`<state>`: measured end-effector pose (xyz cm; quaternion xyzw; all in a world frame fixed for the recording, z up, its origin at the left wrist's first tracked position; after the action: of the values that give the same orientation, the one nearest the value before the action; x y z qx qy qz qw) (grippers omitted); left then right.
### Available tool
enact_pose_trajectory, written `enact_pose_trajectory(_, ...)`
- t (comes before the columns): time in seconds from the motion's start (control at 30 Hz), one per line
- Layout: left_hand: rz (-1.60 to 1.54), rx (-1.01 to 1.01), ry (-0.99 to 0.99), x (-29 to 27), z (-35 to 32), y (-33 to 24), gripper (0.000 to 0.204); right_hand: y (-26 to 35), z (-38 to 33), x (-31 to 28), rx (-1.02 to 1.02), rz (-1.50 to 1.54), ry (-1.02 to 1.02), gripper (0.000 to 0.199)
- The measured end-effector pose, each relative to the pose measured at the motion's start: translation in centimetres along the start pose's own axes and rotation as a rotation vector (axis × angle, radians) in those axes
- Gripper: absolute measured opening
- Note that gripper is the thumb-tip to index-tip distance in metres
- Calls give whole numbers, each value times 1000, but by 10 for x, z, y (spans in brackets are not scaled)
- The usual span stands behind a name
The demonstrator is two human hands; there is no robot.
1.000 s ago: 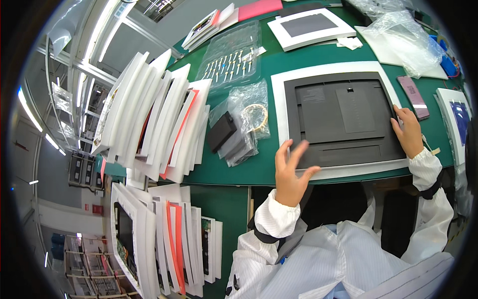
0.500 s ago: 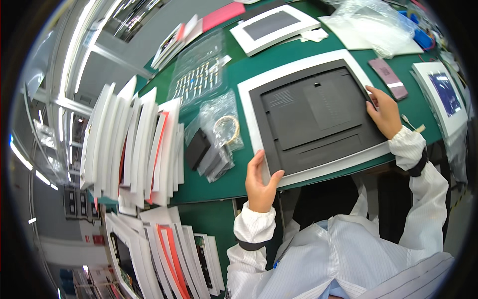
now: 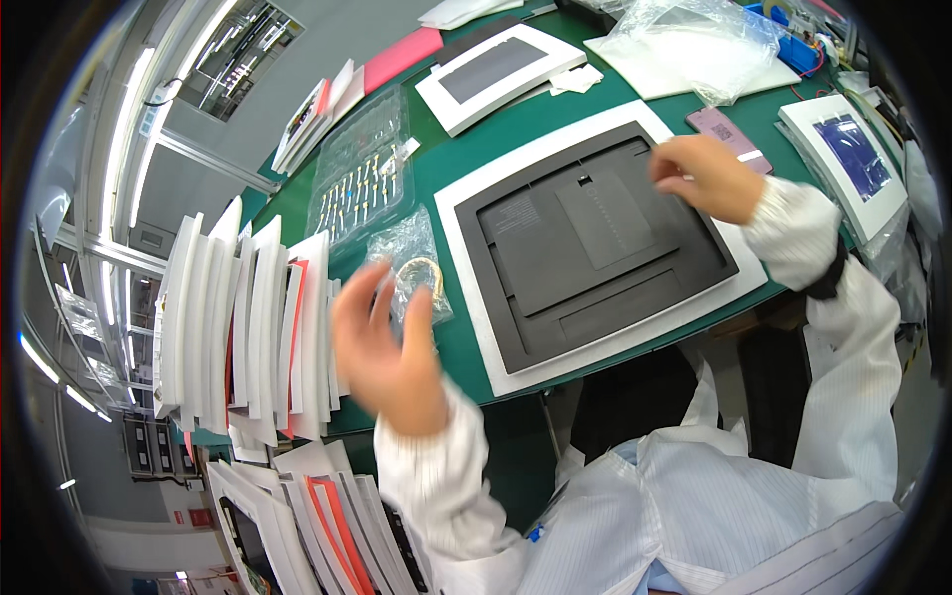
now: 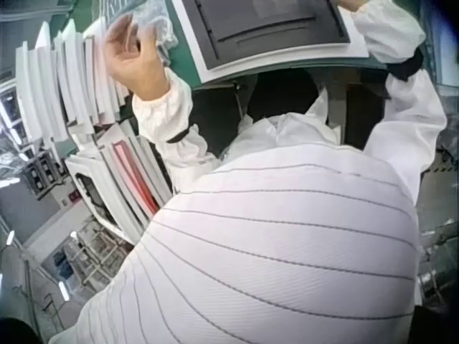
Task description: Assembling and inspecting electronic components including a screen assembly and back panel on a workstation.
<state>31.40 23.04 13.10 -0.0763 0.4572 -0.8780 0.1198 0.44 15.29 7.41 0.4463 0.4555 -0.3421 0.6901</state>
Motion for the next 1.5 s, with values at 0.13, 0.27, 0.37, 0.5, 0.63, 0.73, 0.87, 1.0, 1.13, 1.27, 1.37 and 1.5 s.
enact_pose_trajectory(0.13,238,-18,250,74,38,110,32,34,70,39,-216,-143,-35,12)
enact_pose_trajectory(0.27,510,-135,468,110,20,168,40,34,89,68,-155,-202,21,15)
enact_pose_trajectory(0.37,591,-191,521,112,20,178,43,33,94,71,-121,-211,44,18)
enact_pose_trajectory(0.5,602,-228,560,115,19,176,43,29,103,68,-100,-179,135,20)
enact_pose_trajectory(0.63,601,-264,571,118,21,178,42,20,112,67,-86,-95,325,23)
enact_pose_trajectory(0.73,601,-272,564,118,20,179,42,20,113,61,-92,-18,415,26)
enact_pose_trajectory(0.87,594,-259,556,108,24,180,43,28,115,52,-120,47,426,24)
enact_pose_trajectory(1.0,501,-126,518,94,24,155,44,32,101,10,-201,62,235,16)
enact_pose_trajectory(1.13,361,-59,478,63,12,89,43,20,71,-47,-82,138,-361,15)
enact_pose_trajectory(1.27,435,-124,605,16,-31,60,47,-23,32,-53,187,620,-431,16)
enact_pose_trajectory(1.37,229,-355,319,-22,-56,47,61,-11,11,-12,355,874,-168,22)
enact_pose_trajectory(1.5,410,112,603,33,-51,12,88,55,-6,24,302,891,98,25)
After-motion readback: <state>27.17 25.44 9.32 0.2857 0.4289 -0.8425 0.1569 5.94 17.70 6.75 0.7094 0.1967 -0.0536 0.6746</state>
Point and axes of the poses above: each hand's wrist, its own z-axis towards the middle knuckle, its own x-axis out of the palm, y = z × x, the point moved 5 cm from there along z, towards the middle knuckle, and after that the axes turned 13 degrees about -z, right-handed, at the moved point
